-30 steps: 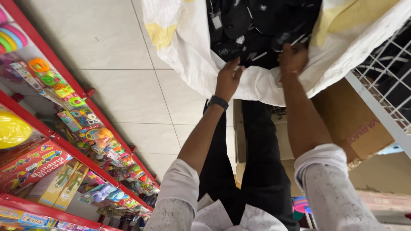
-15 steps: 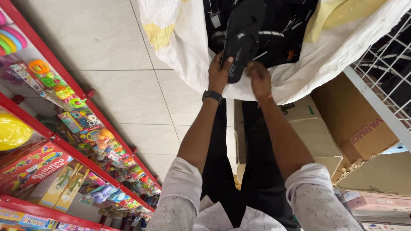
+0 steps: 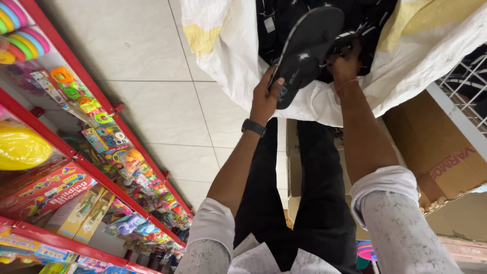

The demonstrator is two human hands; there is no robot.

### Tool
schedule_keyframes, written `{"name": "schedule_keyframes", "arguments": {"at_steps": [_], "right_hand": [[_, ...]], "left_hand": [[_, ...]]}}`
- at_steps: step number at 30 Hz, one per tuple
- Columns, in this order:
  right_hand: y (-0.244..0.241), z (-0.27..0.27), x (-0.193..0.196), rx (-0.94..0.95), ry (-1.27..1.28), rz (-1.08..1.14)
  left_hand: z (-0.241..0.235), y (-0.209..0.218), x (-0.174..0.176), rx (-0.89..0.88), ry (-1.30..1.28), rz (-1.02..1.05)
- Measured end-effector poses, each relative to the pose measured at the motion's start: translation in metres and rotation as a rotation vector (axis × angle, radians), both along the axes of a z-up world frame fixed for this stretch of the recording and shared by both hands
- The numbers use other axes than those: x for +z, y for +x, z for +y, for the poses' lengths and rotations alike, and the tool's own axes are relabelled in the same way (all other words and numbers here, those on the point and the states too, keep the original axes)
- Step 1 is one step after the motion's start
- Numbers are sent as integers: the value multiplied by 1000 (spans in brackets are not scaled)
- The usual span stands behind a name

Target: The recorder is seen picking up flip-flops and other sandals from a large white sack and placing them into a white wire display bin.

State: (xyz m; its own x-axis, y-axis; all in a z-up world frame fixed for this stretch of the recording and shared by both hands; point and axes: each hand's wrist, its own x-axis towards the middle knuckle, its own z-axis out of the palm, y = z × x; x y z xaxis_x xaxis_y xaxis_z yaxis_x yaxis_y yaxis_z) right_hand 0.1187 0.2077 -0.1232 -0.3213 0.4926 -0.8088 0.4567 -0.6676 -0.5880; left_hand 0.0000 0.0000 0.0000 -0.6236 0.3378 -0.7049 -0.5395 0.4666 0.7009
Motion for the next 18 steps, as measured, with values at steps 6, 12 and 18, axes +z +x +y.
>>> {"name": "schedule_keyframes", "arguments": {"at_steps": [6, 12, 18], "right_hand": [[30, -31, 18, -363, -518, 241], [2, -58, 78, -651, -644, 662], [-16, -38, 140, -425, -449, 1029]], "left_hand": [[-9, 5, 25, -142, 75, -13], [-3, 7, 101, -149, 263, -229], [-15, 38, 156, -120, 334, -390]]}}
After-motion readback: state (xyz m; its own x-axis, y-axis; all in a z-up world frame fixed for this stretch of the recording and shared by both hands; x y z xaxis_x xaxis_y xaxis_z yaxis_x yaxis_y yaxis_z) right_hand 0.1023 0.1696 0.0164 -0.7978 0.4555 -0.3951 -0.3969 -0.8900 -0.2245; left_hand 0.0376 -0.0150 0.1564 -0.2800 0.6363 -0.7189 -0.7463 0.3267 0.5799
